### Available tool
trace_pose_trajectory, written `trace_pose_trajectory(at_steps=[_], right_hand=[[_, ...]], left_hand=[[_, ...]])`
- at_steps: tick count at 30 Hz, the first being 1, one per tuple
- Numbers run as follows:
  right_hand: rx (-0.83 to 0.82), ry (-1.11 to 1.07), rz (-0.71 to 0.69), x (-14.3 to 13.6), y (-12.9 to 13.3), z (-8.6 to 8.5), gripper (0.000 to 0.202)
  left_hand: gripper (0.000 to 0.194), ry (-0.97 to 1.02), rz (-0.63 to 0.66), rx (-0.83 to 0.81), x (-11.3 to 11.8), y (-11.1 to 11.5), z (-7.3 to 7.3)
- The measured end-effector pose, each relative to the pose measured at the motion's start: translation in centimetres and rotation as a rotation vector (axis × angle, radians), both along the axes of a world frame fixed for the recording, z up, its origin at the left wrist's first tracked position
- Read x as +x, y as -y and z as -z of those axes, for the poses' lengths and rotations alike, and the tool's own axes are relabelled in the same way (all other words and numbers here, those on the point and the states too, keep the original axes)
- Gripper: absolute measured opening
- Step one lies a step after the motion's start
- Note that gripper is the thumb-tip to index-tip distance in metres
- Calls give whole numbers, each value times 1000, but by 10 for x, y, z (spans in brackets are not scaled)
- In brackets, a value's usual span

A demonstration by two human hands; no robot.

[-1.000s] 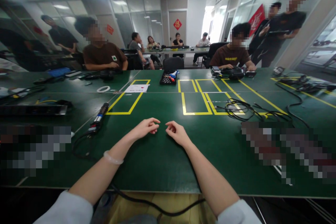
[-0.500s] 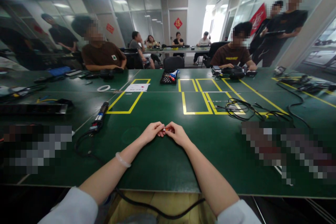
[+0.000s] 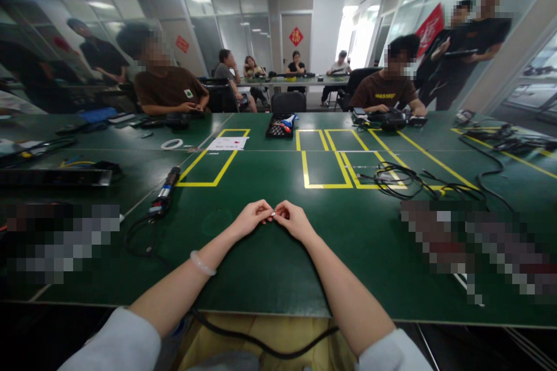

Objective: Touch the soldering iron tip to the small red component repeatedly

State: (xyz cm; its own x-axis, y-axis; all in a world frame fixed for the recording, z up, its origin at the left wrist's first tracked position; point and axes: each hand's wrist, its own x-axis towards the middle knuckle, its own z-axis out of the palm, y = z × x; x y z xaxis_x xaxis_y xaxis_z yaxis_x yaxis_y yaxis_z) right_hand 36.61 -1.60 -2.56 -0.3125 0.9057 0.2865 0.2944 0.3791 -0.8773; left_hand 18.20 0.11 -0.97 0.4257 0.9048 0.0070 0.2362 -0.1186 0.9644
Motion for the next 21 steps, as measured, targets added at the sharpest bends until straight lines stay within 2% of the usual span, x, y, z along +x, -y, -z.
trace_pose_trajectory(at_steps=[9,16,21], right_hand=[[18,-18,-6,0,0,1,19],[-10,27,85,-1,-2,1,21],[-2,11,38,0,-2,1,19]], left_hand=[[29,36,30,11,-2,-1,4],[24,28,27,50,-2,-1,6],[23,29,24,65,-1,1,4]])
